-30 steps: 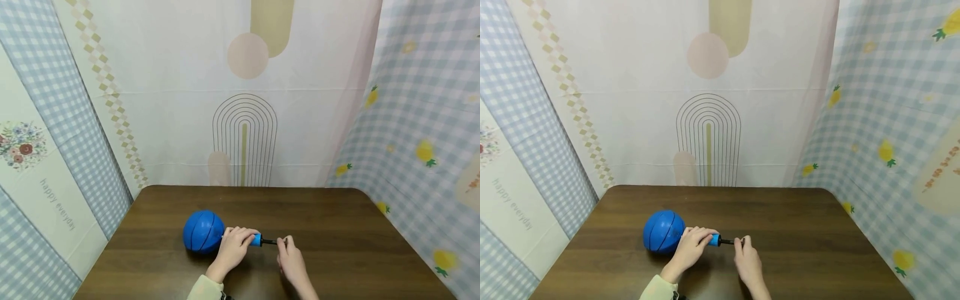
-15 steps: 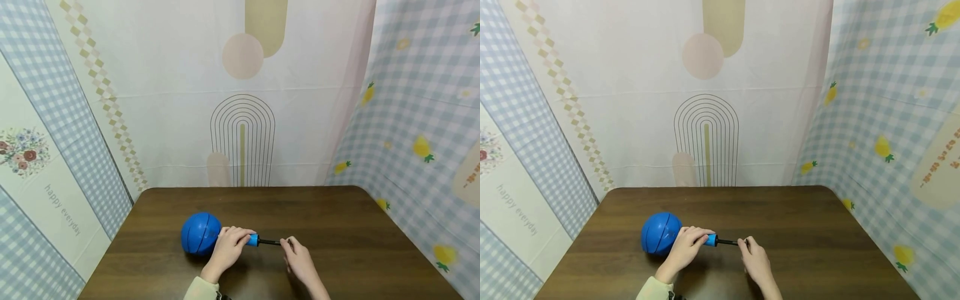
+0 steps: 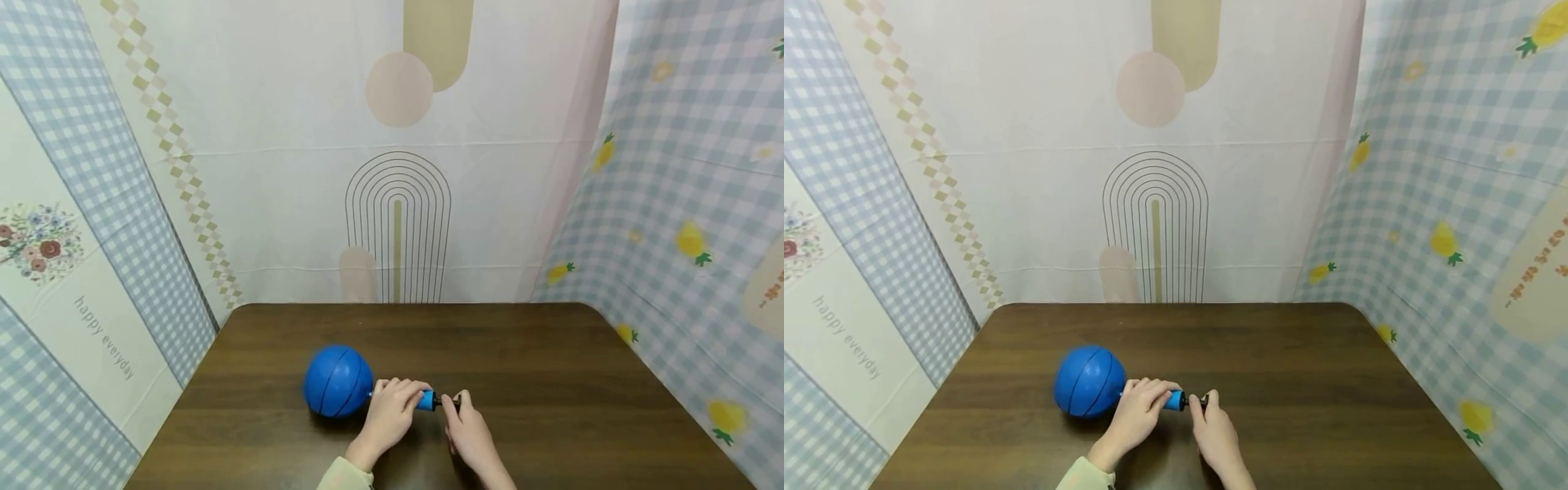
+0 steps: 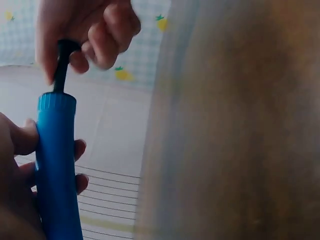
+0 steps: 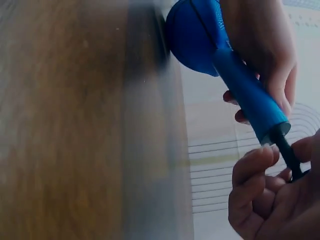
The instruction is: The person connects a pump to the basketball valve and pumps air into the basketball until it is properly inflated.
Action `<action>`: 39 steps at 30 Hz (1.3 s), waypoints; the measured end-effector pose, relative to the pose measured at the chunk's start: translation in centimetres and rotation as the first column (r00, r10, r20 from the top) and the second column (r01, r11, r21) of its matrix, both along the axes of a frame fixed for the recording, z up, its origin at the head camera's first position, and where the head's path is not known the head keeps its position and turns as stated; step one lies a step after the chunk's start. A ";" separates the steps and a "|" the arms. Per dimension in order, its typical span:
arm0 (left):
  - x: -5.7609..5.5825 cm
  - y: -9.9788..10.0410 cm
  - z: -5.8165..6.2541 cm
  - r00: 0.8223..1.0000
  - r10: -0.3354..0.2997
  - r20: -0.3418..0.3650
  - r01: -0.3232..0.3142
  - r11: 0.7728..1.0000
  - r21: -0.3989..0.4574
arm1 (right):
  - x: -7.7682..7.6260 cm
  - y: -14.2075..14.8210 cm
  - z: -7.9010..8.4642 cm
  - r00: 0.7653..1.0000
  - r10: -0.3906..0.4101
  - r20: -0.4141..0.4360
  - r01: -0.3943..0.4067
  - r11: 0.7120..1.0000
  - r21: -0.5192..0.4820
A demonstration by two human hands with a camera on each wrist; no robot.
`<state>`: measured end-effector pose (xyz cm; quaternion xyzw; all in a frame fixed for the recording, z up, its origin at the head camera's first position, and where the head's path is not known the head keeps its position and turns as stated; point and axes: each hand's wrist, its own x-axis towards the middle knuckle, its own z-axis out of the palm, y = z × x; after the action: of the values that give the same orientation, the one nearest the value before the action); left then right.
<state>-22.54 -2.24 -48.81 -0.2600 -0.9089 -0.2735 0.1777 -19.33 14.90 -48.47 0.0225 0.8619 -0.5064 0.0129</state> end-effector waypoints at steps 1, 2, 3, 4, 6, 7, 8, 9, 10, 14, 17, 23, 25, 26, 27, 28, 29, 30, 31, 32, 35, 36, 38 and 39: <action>0.1 -0.1 -0.1 0.999 -0.013 0.030 0.012 1.000 0.017 | 0.0 0.1 0.0 1.000 0.011 0.001 -0.011 1.000 0.012; 0.1 -0.2 -0.2 0.998 -0.022 0.054 0.020 0.999 0.033 | 0.0 0.2 0.0 1.000 0.020 0.006 -0.020 1.000 0.020; 0.1 -0.5 -0.2 0.997 -0.030 0.073 0.027 0.998 0.051 | 0.0 0.4 0.0 1.000 0.024 0.005 -0.024 0.999 0.027; 0.0 -0.7 0.0 0.995 -0.034 0.092 0.028 0.997 0.066 | -0.1 0.6 0.1 1.000 0.019 0.003 -0.019 0.999 0.030; -0.3 -1.2 0.4 0.994 -0.034 0.104 0.025 0.996 0.087 | -0.1 1.2 0.3 1.000 0.003 -0.009 -0.003 0.999 0.036; -0.5 -1.4 0.6 0.994 -0.030 0.108 0.020 0.996 0.092 | -0.2 1.4 0.5 1.000 -0.008 -0.012 0.008 1.000 0.026; -0.7 -1.7 0.9 0.994 -0.020 0.108 0.009 0.995 0.098 | -0.3 1.7 0.6 1.000 -0.021 -0.016 0.021 1.000 0.010; -0.8 -1.9 1.2 0.995 -0.006 0.104 -0.005 0.995 0.101 | -0.4 2.0 0.8 0.999 -0.040 -0.024 0.039 0.999 -0.005; -1.0 -2.1 1.4 0.995 0.011 0.094 -0.021 0.994 0.103 | -0.4 2.3 0.9 0.998 -0.059 -0.029 0.059 0.998 -0.016; -1.3 -2.2 1.8 0.996 0.088 -0.008 -0.087 0.992 0.089 | -0.6 2.8 0.9 0.993 -0.106 -0.050 0.104 0.994 -0.046; -1.2 -1.4 1.4 0.986 0.117 -0.116 -0.111 0.992 0.054 | -0.5 1.8 0.6 0.995 -0.093 -0.037 0.090 0.994 -0.067; -0.6 0.0 0.3 0.990 0.062 -0.123 -0.060 0.998 0.021 | -0.3 -0.1 -0.3 1.000 -0.020 -0.011 0.019 0.998 -0.054; -0.4 -0.1 0.1 0.997 0.038 -0.070 -0.035 0.999 0.039 | -0.2 -0.1 -0.4 1.000 -0.003 -0.006 0.003 0.999 -0.049; -0.4 -0.3 0.1 0.999 0.027 -0.046 -0.025 0.998 0.050 | -0.2 0.1 -0.4 1.000 0.008 -0.004 -0.008 0.999 -0.051; -0.4 -0.5 0.2 1.000 0.019 -0.023 -0.017 0.998 0.061 | -0.2 0.3 -0.3 1.000 0.013 -0.001 -0.013 0.999 -0.049; -0.5 -0.7 0.3 1.000 0.014 -0.005 -0.014 0.997 0.072 | -0.2 0.6 -0.2 1.000 0.013 0.000 -0.013 0.999 -0.049; -0.6 -1.0 0.5 1.000 0.011 0.008 -0.011 0.997 0.083 | -0.3 1.0 0.0 1.000 0.009 -0.001 -0.009 0.999 -0.049; -0.7 -1.3 0.7 1.000 0.011 0.019 -0.013 0.996 0.092 | -0.3 1.4 0.2 1.000 -0.001 -0.005 0.001 0.999 -0.043; -0.8 -1.5 0.9 1.000 0.016 0.023 -0.018 0.995 0.099 | -0.4 1.8 0.4 1.000 -0.013 -0.008 0.013 0.999 -0.042; -0.9 -1.8 1.1 0.999 0.026 0.026 -0.029 0.994 0.106 | -0.4 2.3 0.6 1.000 -0.028 -0.010 0.028 0.998 -0.047; -1.1 -2.4 1.6 0.998 0.061 0.017 -0.062 0.990 0.123 | -0.6 3.3 0.9 0.997 -0.072 -0.013 0.072 0.997 -0.036; -1.2 -2.5 1.7 0.997 0.075 0.005 -0.075 0.990 0.122 | -0.5 3.5 1.0 0.996 -0.083 -0.016 0.082 0.996 -0.032; -1.3 -2.3 1.7 0.995 0.097 -0.033 -0.093 0.989 0.117 | -0.5 3.3 1.0 0.995 -0.092 -0.025 0.091 0.995 -0.038; -1.3 -2.0 1.6 0.993 0.104 -0.058 -0.097 0.989 0.109 | -0.5 3.0 0.9 0.996 -0.090 -0.026 0.089 0.995 -0.038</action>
<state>-23.81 -4.29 -47.19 -0.2126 -0.8990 -0.3036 0.2334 -19.81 17.93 -47.57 0.0539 0.8505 -0.5227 -0.0214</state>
